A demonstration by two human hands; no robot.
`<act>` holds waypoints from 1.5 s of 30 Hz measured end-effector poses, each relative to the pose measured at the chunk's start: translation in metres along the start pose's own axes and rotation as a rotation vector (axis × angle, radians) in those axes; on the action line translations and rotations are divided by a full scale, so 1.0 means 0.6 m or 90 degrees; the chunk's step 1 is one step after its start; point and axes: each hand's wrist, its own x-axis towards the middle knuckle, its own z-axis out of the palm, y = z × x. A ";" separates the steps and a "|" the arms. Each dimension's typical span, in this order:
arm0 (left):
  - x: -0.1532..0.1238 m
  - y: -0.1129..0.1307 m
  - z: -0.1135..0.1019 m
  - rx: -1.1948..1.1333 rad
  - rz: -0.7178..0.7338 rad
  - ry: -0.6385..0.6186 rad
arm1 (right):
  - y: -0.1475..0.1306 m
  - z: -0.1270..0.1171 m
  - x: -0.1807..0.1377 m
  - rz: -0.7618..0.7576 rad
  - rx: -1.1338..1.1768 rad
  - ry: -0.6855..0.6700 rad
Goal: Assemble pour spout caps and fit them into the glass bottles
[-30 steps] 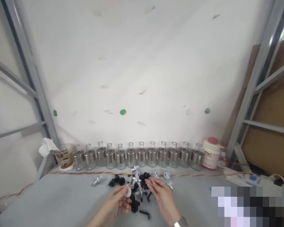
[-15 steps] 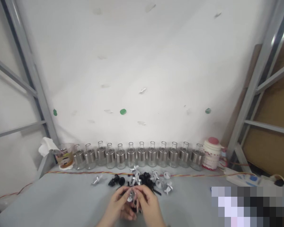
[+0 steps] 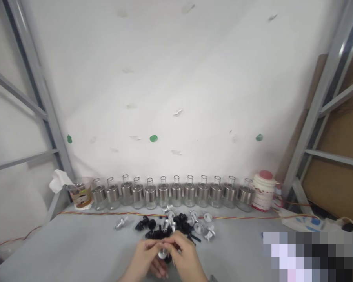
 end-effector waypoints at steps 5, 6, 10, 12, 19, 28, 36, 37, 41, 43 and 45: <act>-0.001 0.004 -0.002 0.016 -0.008 0.023 | -0.004 -0.005 -0.005 -0.089 -0.048 -0.071; -0.001 0.004 -0.003 0.019 -0.011 0.025 | -0.002 -0.004 -0.007 -0.094 -0.054 -0.077; 0.001 0.011 -0.007 0.014 -0.020 0.027 | -0.002 0.004 -0.010 -0.092 -0.065 -0.095; 0.000 0.023 -0.009 -0.023 -0.009 0.040 | -0.007 -0.002 -0.007 -0.092 -0.053 -0.119; -0.002 0.067 -0.020 -0.274 0.051 0.138 | 0.045 -0.074 0.033 0.053 -0.190 0.110; -0.018 0.055 -0.011 -0.078 0.165 0.082 | 0.108 -0.085 0.027 0.090 -0.490 0.022; -0.012 0.047 -0.007 -0.125 0.093 0.069 | 0.082 -0.069 0.021 0.082 -0.556 0.048; -0.012 0.048 -0.008 -0.124 0.076 0.061 | 0.082 -0.068 0.022 0.086 -0.546 0.058; -0.014 0.049 -0.008 -0.084 0.077 0.053 | 0.080 -0.074 0.031 0.082 -0.395 0.109; -0.013 0.045 -0.007 -0.071 0.079 0.055 | 0.072 -0.080 0.038 0.080 -0.263 0.143; -0.008 0.039 -0.004 -0.087 0.065 0.054 | 0.057 -0.086 0.044 0.121 -0.084 0.160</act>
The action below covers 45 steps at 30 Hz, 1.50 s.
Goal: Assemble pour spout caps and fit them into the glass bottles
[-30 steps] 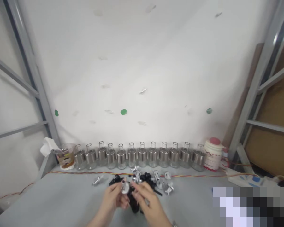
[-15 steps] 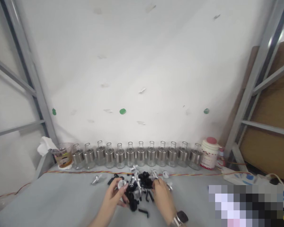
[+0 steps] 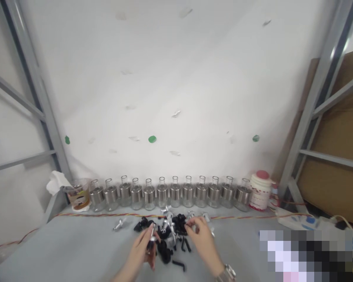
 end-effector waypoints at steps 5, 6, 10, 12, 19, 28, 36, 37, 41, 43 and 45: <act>0.010 -0.025 0.010 -0.063 -0.060 -0.025 | -0.040 0.009 -0.022 0.234 0.487 -0.194; 0.009 -0.030 0.013 -0.056 -0.046 -0.035 | -0.044 0.016 -0.029 0.258 0.541 -0.225; 0.003 -0.043 0.019 0.025 0.022 -0.064 | -0.045 0.049 -0.054 0.328 0.636 -0.287; 0.002 -0.046 0.019 0.045 0.021 -0.062 | -0.040 0.060 -0.059 0.344 0.656 -0.303; 0.002 -0.041 0.014 0.078 0.068 -0.039 | -0.038 0.062 -0.064 0.349 0.695 -0.332; -0.006 -0.044 0.021 0.009 0.017 -0.090 | -0.033 0.087 -0.075 0.195 0.451 -0.374; 0.000 -0.037 0.011 0.102 -0.037 -0.065 | -0.042 0.075 -0.067 0.205 0.497 -0.308; -0.003 -0.034 0.009 0.147 0.000 -0.059 | -0.044 0.069 -0.065 0.228 0.553 -0.304; -0.016 -0.025 0.001 0.328 0.157 -0.049 | -0.046 0.057 -0.066 0.274 0.680 -0.333; -0.020 -0.024 0.000 0.389 0.177 -0.084 | -0.043 0.060 -0.070 0.302 0.687 -0.330; -0.020 -0.025 -0.001 0.426 0.186 -0.119 | -0.042 0.064 -0.074 0.326 0.685 -0.318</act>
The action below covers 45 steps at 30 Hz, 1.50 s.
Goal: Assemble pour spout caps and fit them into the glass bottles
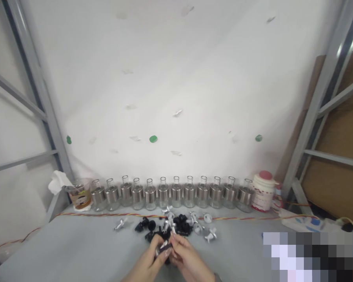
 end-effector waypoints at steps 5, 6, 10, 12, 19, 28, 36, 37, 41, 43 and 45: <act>0.000 0.007 -0.006 0.065 0.050 -0.010 | 0.000 0.007 0.003 -0.016 -0.012 -0.041; -0.001 0.010 -0.009 0.077 0.056 -0.016 | -0.001 0.009 0.004 -0.020 -0.020 -0.049; -0.002 0.016 -0.019 0.142 0.070 -0.022 | 0.001 0.007 0.008 -0.017 -0.061 -0.049; -0.003 0.015 -0.020 0.169 0.072 -0.014 | 0.006 0.002 0.011 -0.012 -0.097 -0.032; -0.007 0.016 -0.020 0.155 0.096 -0.030 | 0.007 -0.006 0.017 -0.106 -0.390 -0.049; -0.006 0.007 -0.018 0.073 0.087 -0.040 | -0.009 0.002 -0.003 -0.192 -0.656 -0.040; 0.000 0.010 0.003 -0.218 -0.100 -0.074 | -0.024 0.006 -0.021 -0.365 -1.094 0.038; 0.000 0.009 0.007 -0.260 -0.131 -0.077 | -0.023 0.006 -0.020 -0.369 -1.092 0.037; 0.001 0.006 0.014 -0.345 -0.192 -0.071 | -0.019 0.005 -0.015 -0.372 -1.055 0.030; 0.001 0.007 0.015 -0.358 -0.195 -0.054 | -0.018 0.004 -0.013 -0.398 -1.075 0.026; 0.004 0.007 0.016 -0.376 -0.211 -0.033 | -0.017 0.003 -0.013 -0.460 -1.120 0.025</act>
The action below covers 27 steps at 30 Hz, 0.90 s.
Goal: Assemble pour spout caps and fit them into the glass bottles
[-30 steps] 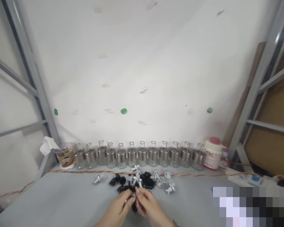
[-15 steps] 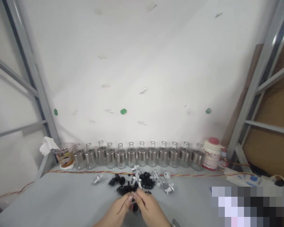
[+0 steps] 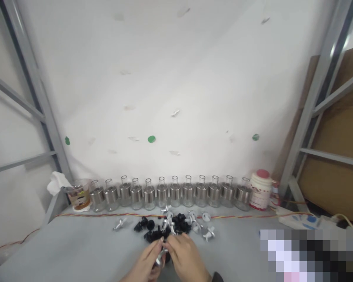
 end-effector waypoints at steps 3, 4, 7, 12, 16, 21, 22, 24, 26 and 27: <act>0.004 0.001 0.001 -0.052 -0.021 0.026 | 0.002 0.004 -0.002 -0.074 -0.083 0.075; 0.005 0.002 0.001 -0.071 -0.029 0.034 | 0.003 0.007 -0.002 -0.092 -0.104 0.094; 0.006 0.006 0.000 -0.110 -0.070 0.044 | 0.003 0.018 -0.003 -0.119 -0.143 0.107; 0.004 0.025 -0.002 -0.114 -0.060 0.067 | -0.008 0.030 0.000 -0.188 -0.096 0.115; 0.007 0.032 -0.006 -0.100 -0.046 0.098 | -0.015 0.011 0.001 -0.074 0.002 0.046; 0.006 0.017 -0.007 0.011 0.002 0.112 | -0.013 0.003 -0.002 0.175 0.234 0.088; 0.004 0.015 -0.006 0.049 0.036 0.112 | -0.014 0.007 -0.001 0.222 0.292 0.081; -0.001 0.012 -0.004 0.118 0.103 0.104 | -0.017 0.018 0.001 0.285 0.399 0.059; -0.006 0.013 -0.001 0.166 0.138 0.092 | -0.020 0.029 0.004 0.322 0.495 0.039; -0.008 0.015 -0.001 0.180 0.138 0.086 | -0.020 0.035 0.005 0.339 0.539 0.024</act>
